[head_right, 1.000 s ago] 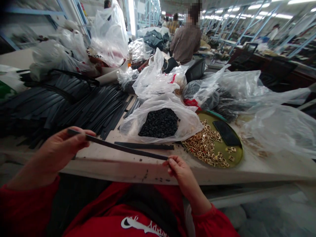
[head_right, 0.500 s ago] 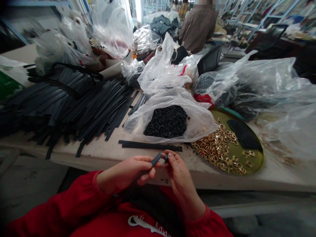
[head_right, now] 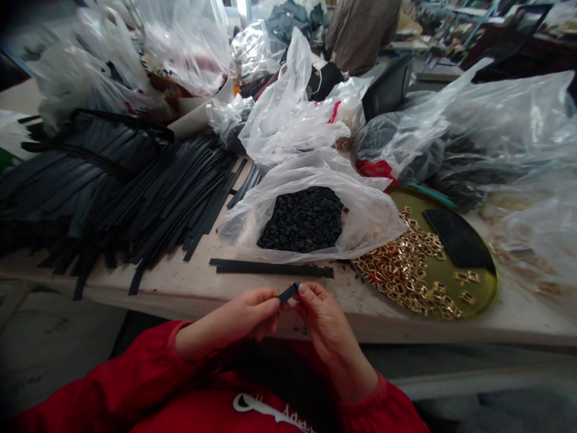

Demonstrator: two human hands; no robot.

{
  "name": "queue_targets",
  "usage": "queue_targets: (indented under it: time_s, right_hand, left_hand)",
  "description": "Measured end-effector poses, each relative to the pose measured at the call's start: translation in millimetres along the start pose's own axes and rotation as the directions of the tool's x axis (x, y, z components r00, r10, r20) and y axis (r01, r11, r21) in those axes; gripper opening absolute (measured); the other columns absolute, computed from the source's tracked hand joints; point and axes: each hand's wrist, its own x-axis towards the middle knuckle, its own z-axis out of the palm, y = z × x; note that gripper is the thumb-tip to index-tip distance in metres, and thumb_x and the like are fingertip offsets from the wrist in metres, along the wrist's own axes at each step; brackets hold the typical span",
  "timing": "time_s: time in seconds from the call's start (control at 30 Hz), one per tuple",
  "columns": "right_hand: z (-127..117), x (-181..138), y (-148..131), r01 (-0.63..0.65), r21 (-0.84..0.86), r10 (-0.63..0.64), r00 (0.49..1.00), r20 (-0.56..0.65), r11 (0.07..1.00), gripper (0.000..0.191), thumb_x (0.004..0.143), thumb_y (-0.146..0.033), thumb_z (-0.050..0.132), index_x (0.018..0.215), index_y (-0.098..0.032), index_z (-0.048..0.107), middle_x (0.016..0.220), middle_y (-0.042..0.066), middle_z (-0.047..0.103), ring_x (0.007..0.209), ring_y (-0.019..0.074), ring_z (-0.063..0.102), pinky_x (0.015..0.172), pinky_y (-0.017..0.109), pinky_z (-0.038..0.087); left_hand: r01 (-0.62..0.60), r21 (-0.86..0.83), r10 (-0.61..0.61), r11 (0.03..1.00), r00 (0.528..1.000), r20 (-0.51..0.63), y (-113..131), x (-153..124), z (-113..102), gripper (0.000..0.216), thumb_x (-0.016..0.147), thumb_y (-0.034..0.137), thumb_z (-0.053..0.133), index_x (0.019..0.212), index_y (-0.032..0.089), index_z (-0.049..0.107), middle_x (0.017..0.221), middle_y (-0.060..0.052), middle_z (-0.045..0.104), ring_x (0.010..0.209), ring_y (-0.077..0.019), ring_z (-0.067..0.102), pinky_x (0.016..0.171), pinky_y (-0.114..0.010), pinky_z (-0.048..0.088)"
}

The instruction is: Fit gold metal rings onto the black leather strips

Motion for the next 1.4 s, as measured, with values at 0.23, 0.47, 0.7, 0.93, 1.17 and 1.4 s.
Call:
queue_targets:
  time_s: [0.23, 0.47, 0.7, 0.93, 1.17, 1.4]
  right_hand:
    - [0, -8, 5, 0.144, -0.321, -0.136, 0.990, 0.045, 0.936, 0.023, 0.062, -0.035, 0.073, 0.063, -0.018, 0.057, 0.065, -0.004, 0.057, 0.059, 0.0083, 0.049, 0.057, 0.020, 0.038]
    - [-9, -19, 1, 0.175, -0.473, -0.091, 0.977, 0.195, 0.864, 0.022, 0.062, -0.033, 0.072, 0.075, -0.020, 0.059, 0.062, -0.005, 0.057, 0.056, 0.0099, 0.050, 0.054, 0.021, 0.038]
    - [-5, -35, 9, 0.169, -0.408, -0.090, 0.975, 0.205, 0.897, 0.022, 0.063, -0.032, 0.072, 0.074, -0.019, 0.059, 0.059, -0.005, 0.060, 0.053, 0.0084, 0.051, 0.054, 0.021, 0.039]
    - [-12, -41, 6, 0.213, -0.340, -0.154, 0.969, 0.191, 0.916, 0.023, 0.064, -0.029, 0.071, 0.078, -0.018, 0.057, 0.057, -0.006, 0.059, 0.052, 0.0080, 0.053, 0.055, 0.020, 0.040]
    - [-8, -44, 25, 0.205, -0.329, -0.087, 0.937, 0.339, 0.922, 0.023, 0.068, -0.034, 0.067, 0.082, -0.019, 0.056, 0.065, -0.004, 0.058, 0.058, 0.0108, 0.053, 0.056, 0.022, 0.039]
    - [-75, -2, -94, 0.036, -0.922, -0.643, 0.706, 0.296, -0.386, 0.019, 0.085, -0.025, 0.042, 0.081, -0.018, 0.059, 0.083, 0.006, 0.059, 0.078, 0.0170, 0.055, 0.070, 0.027, 0.040]
  left_hand:
    - [-0.116, 0.543, 0.232, 0.832, 0.961, -0.150, -1, -8, -2, 0.030, 0.082, 0.032, 0.035, 0.063, 0.016, 0.051, 0.054, 0.004, 0.048, 0.049, -0.0089, 0.041, 0.045, -0.020, 0.025]
    - [-0.222, 0.652, 0.315, 0.725, 0.949, -0.027, -4, -23, 1, 0.025, 0.080, 0.025, 0.039, 0.065, 0.016, 0.058, 0.058, 0.001, 0.053, 0.054, -0.0115, 0.045, 0.049, -0.021, 0.025]
    - [-0.238, 0.659, 0.367, 0.714, 0.928, -0.062, -7, -29, 17, 0.029, 0.083, 0.029, 0.038, 0.067, 0.016, 0.058, 0.062, 0.000, 0.056, 0.057, -0.0129, 0.047, 0.052, -0.022, 0.027]
    - [-0.205, 0.512, 0.228, 0.834, 0.973, 0.018, -5, -41, 22, 0.029, 0.085, 0.035, 0.034, 0.097, 0.017, 0.054, 0.058, 0.003, 0.052, 0.048, -0.0110, 0.045, 0.047, -0.020, 0.032]
    - [-0.244, 0.393, 0.289, 0.887, 0.955, -0.059, -3, -42, 25, 0.046, 0.084, 0.037, 0.039, 0.125, 0.016, 0.039, 0.080, -0.004, 0.059, 0.069, -0.0147, 0.050, 0.059, -0.021, 0.039]
    - [-0.192, 0.331, 0.227, 0.924, 0.972, -0.069, 3, -28, 16, 0.028, 0.081, 0.040, 0.038, 0.076, 0.016, 0.051, 0.055, 0.006, 0.037, 0.050, -0.0095, 0.034, 0.047, -0.019, 0.028]
